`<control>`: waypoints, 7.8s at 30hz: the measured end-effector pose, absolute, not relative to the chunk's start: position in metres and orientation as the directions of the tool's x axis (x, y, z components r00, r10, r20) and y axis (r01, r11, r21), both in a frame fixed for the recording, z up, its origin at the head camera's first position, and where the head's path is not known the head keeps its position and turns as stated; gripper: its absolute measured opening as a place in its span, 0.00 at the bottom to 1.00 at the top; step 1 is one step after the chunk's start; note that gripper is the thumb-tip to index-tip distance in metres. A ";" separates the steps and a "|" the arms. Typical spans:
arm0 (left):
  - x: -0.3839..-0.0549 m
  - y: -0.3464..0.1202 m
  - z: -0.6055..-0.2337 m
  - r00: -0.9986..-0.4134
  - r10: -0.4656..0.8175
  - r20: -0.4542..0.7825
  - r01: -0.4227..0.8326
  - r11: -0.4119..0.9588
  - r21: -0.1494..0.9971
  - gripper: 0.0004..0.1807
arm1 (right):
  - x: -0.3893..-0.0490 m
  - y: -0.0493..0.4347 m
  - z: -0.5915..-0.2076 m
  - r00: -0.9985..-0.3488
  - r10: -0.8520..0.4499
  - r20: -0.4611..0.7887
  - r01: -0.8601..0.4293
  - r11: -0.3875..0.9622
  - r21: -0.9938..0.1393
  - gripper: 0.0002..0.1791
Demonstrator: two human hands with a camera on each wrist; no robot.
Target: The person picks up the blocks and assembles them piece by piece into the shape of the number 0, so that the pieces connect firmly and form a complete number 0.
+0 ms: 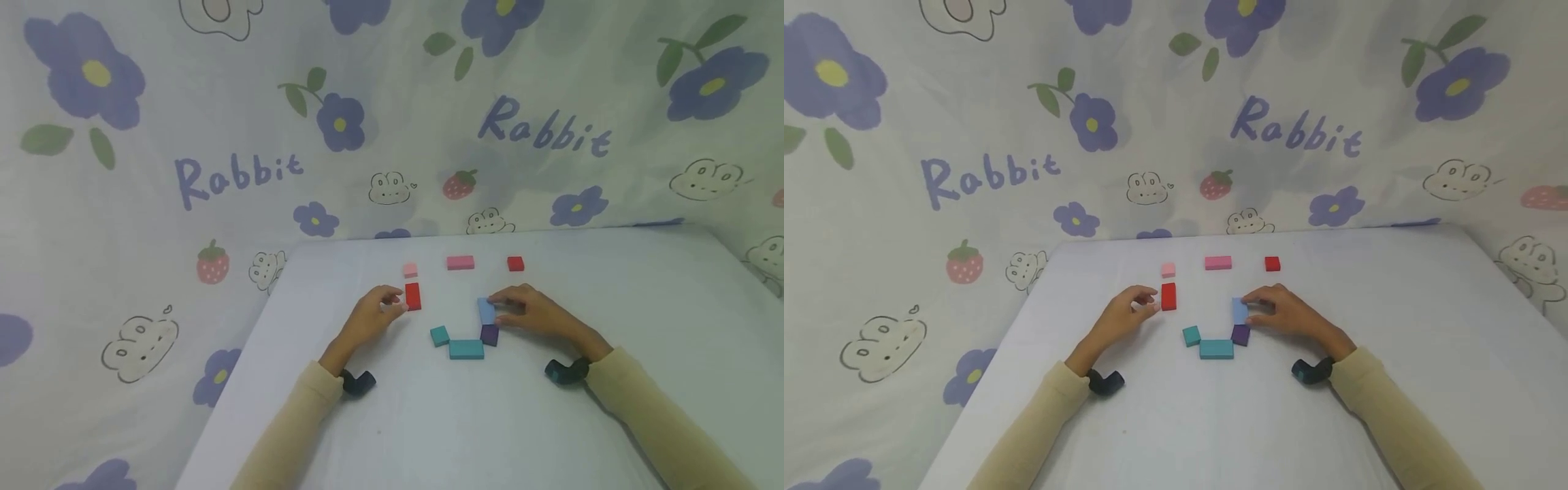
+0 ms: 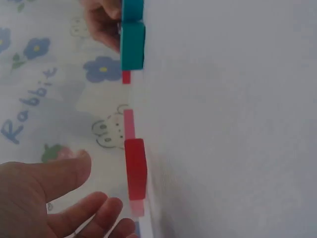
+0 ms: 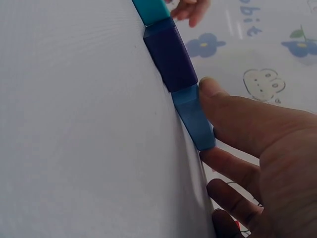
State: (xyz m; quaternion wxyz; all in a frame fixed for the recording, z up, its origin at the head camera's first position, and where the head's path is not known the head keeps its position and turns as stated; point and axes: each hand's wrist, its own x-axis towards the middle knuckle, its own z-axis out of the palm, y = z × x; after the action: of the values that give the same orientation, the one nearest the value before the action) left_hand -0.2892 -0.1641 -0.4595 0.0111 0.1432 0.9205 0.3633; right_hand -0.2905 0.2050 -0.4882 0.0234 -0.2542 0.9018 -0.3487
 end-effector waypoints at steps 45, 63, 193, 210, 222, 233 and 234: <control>-0.330 -0.161 -0.467 -0.945 0.309 -0.112 0.186 0.784 0.592 0.33 | -0.287 0.205 -0.490 -0.877 -0.467 0.113 -0.418 0.625 -0.659 0.26; -0.318 -0.148 -0.463 -0.912 0.404 -0.073 0.261 0.706 0.659 0.31 | -0.290 0.205 -0.490 -0.884 -0.458 0.090 -0.393 0.627 -0.672 0.27; -0.362 -0.162 -0.451 -0.961 0.275 0.012 0.230 0.779 0.584 0.20 | -0.281 0.205 -0.492 -0.882 -0.462 0.097 -0.400 0.622 -0.674 0.28; -0.381 -0.151 -0.465 -0.967 0.256 -0.009 0.202 0.785 0.585 0.23 | -0.285 0.204 -0.492 -0.878 -0.464 0.113 -0.412 0.615 -0.672 0.27; -0.378 -0.150 -0.463 -0.970 0.243 -0.026 0.182 0.790 0.585 0.17 | -0.285 0.204 -0.493 -0.877 -0.467 0.117 -0.417 0.616 -0.668 0.27; -0.378 -0.154 -0.464 -0.973 0.224 -0.047 0.145 0.760 0.633 0.17 | -0.288 0.205 -0.495 -0.881 -0.458 0.118 -0.414 0.625 -0.661 0.27; -0.377 -0.154 -0.464 -0.972 0.230 -0.047 0.148 0.756 0.637 0.17 | -0.288 0.205 -0.495 -0.881 -0.459 0.118 -0.415 0.626 -0.660 0.28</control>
State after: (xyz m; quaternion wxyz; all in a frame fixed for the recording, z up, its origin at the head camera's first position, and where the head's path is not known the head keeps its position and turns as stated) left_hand -0.3772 -0.1540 -0.4641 0.0611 0.1011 0.9351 0.3340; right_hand -0.2878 0.2054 -0.4949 0.0307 -0.2423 0.9012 -0.3581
